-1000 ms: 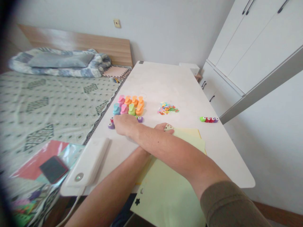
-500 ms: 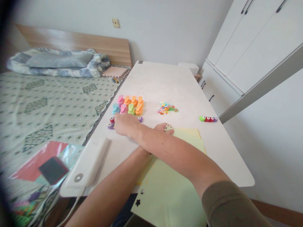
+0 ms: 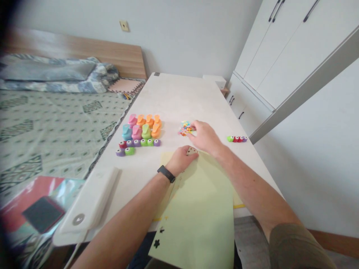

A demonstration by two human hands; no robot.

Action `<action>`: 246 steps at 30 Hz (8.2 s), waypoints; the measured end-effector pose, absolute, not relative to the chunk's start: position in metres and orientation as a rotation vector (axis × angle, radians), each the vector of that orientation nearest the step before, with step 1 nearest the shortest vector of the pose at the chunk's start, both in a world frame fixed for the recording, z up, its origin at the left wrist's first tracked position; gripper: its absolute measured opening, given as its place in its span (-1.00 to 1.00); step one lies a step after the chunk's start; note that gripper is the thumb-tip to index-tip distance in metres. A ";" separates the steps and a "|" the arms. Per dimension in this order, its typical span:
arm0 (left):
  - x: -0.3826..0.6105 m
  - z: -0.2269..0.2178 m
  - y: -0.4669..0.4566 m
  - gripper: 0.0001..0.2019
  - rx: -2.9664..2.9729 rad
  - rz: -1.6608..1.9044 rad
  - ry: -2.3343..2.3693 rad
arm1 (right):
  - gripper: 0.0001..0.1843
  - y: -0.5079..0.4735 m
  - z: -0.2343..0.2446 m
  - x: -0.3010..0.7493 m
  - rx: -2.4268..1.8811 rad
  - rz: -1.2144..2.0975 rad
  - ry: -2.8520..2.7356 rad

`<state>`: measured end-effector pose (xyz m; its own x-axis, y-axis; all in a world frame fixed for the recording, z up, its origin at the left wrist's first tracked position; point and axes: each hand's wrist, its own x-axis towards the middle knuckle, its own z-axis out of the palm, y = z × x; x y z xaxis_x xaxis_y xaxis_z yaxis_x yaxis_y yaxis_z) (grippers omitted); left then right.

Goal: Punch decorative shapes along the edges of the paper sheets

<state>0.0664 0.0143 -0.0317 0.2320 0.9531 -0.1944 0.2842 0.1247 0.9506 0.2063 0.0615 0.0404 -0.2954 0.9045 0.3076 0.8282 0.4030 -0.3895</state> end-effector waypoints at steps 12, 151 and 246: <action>0.066 -0.033 0.013 -0.81 1.586 0.724 1.326 | -0.69 0.092 -0.020 0.395 -2.205 -0.236 -2.271; 0.066 -0.029 0.009 -0.75 1.451 0.889 1.269 | -0.62 0.019 -0.007 0.289 -1.305 1.194 -1.623; 0.065 -0.021 0.008 -0.73 1.549 0.882 1.251 | -0.57 0.020 -0.012 0.295 -1.248 1.405 -1.819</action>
<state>0.0654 0.0081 -0.0211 0.2239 0.9744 -0.0193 0.3092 -0.0522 0.9496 0.2948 0.0197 -0.0123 -0.4398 0.8889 -0.1286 0.3491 0.0372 -0.9364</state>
